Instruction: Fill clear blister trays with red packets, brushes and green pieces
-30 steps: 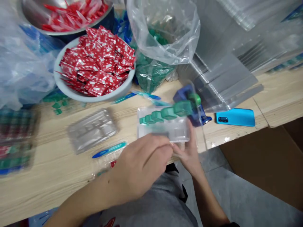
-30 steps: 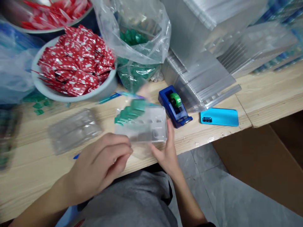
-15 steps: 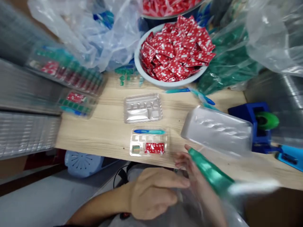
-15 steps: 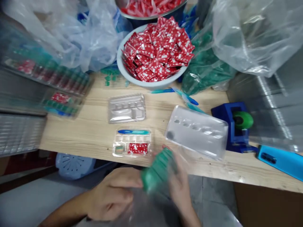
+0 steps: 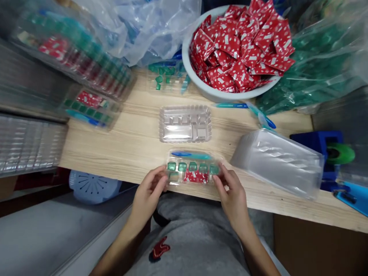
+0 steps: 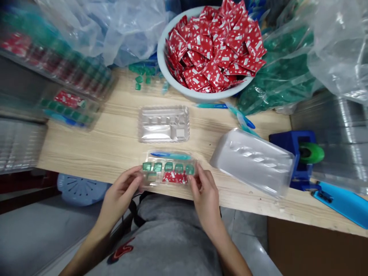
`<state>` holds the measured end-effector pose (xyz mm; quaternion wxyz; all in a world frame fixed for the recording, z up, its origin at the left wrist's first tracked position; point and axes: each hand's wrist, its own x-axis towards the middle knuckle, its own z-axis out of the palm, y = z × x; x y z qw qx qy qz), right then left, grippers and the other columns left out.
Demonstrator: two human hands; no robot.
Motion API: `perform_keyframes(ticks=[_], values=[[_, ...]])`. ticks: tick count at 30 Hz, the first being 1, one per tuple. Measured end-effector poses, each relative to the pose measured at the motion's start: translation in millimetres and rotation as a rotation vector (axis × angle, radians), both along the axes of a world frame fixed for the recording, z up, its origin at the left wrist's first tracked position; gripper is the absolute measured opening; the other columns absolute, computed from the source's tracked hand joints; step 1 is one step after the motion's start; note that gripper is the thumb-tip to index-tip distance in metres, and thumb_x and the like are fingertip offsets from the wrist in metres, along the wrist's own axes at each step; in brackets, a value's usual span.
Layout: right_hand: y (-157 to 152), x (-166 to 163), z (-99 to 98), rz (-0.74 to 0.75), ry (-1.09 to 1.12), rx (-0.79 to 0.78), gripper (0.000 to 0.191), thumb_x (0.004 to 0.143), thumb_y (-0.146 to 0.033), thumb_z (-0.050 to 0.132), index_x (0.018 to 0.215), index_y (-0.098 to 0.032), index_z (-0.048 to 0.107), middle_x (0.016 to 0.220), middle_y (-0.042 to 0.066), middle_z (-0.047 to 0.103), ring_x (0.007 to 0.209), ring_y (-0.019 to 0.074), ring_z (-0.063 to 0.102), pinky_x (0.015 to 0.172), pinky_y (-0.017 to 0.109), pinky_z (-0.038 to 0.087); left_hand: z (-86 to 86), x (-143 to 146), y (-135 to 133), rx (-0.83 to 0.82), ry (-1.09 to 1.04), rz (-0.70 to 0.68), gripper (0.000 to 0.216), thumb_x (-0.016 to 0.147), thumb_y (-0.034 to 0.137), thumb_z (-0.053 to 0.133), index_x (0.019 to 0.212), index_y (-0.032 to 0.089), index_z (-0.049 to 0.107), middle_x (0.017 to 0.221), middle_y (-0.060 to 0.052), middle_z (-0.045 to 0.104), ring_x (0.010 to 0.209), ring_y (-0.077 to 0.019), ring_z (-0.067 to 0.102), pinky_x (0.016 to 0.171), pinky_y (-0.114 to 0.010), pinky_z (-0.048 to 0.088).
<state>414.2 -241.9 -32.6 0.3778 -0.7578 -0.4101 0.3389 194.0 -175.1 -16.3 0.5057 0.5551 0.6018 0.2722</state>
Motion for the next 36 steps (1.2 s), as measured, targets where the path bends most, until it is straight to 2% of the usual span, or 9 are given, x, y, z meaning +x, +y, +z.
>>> perform_keyframes(ticks=[6,11,15,17,21,24,31,34,36], values=[[3,-3,-7.7,0.070,-0.128,-0.039,0.044,0.095,-0.038,0.051,0.131,-0.014,0.059,0.089,0.008,0.059,0.076,0.0167,0.058,0.070,0.031,0.052,-20.6,-2,10,0.086,0.225,-0.152,0.036,0.093,0.032,0.053,0.127,0.021,0.055,0.092,-0.003,0.061,0.079,-0.0151,0.062,0.073,-0.031,0.056],[6,2,-4.9,0.097,-0.164,-0.074,0.040,0.096,-0.037,0.047,0.124,-0.013,0.063,0.097,0.012,0.063,0.086,0.0209,0.063,0.078,0.035,0.053,-15.8,-1,13,0.207,0.393,-0.302,0.041,0.097,0.025,0.046,0.138,0.025,0.045,0.110,-0.007,0.059,0.092,-0.0176,0.063,0.082,-0.035,0.055],[13,-7,-1.4,0.161,-0.090,-0.090,0.033,0.095,-0.032,0.048,0.119,-0.015,0.064,0.092,0.010,0.066,0.078,0.0192,0.064,0.072,0.033,0.055,-8.7,6,10,0.456,0.622,-0.321,0.042,0.096,0.014,0.046,0.136,0.024,0.047,0.119,-0.013,0.057,0.107,-0.0243,0.060,0.089,-0.041,0.052],[17,-20,0.6,0.230,-0.017,-0.062,0.031,0.095,-0.027,0.048,0.118,-0.014,0.064,0.096,0.011,0.068,0.084,0.0194,0.067,0.076,0.032,0.057,-9.1,13,5,0.628,0.697,-0.338,0.043,0.094,0.011,0.048,0.136,0.024,0.048,0.127,-0.015,0.055,0.116,-0.0279,0.055,0.096,-0.046,0.047],[23,-39,8.1,0.343,0.102,-0.005,0.034,0.097,-0.023,0.044,0.126,-0.018,0.060,0.114,0.012,0.068,0.104,0.0202,0.067,0.091,0.035,0.056,-16.9,24,-6,0.732,0.666,-0.519,0.043,0.094,0.024,0.055,0.136,0.023,0.048,0.136,-0.016,0.054,0.125,-0.0333,0.050,0.102,-0.052,0.042],[19,-31,15.0,0.322,0.074,0.035,0.035,0.098,-0.026,0.044,0.127,-0.017,0.060,0.114,0.013,0.067,0.104,0.0207,0.067,0.091,0.036,0.057,-23.1,13,-4,0.706,0.723,-0.501,0.043,0.093,0.024,0.056,0.135,0.023,0.048,0.138,-0.017,0.053,0.129,-0.0353,0.048,0.104,-0.057,0.039],[16,2,12.9,0.211,-0.009,0.083,0.033,0.097,-0.027,0.046,0.125,-0.020,0.061,0.107,0.011,0.067,0.089,0.0175,0.068,0.081,0.032,0.059,-20.2,-48,46,0.555,0.814,-0.206,0.034,0.095,0.025,0.049,0.129,0.024,0.054,0.142,-0.017,0.049,0.139,-0.0381,0.038,0.110,-0.066,0.030],[27,2,3.8,0.165,0.007,0.090,0.040,0.096,-0.029,0.044,0.132,-0.017,0.056,0.108,0.013,0.065,0.083,0.0179,0.067,0.081,0.036,0.058,-7.2,-31,74,0.619,0.739,-0.186,0.031,0.096,0.029,0.050,0.125,0.020,0.057,0.136,-0.019,0.053,0.132,-0.0356,0.047,0.107,-0.059,0.038],[37,-1,-3.5,0.124,0.055,0.089,0.045,0.095,-0.031,0.044,0.136,-0.014,0.052,0.110,0.015,0.063,0.084,0.0184,0.065,0.082,0.038,0.057,2.1,1,93,0.682,0.556,-0.336,0.027,0.098,0.028,0.048,0.121,0.019,0.059,0.122,-0.014,0.062,0.116,-0.0270,0.059,0.100,-0.047,0.047]])
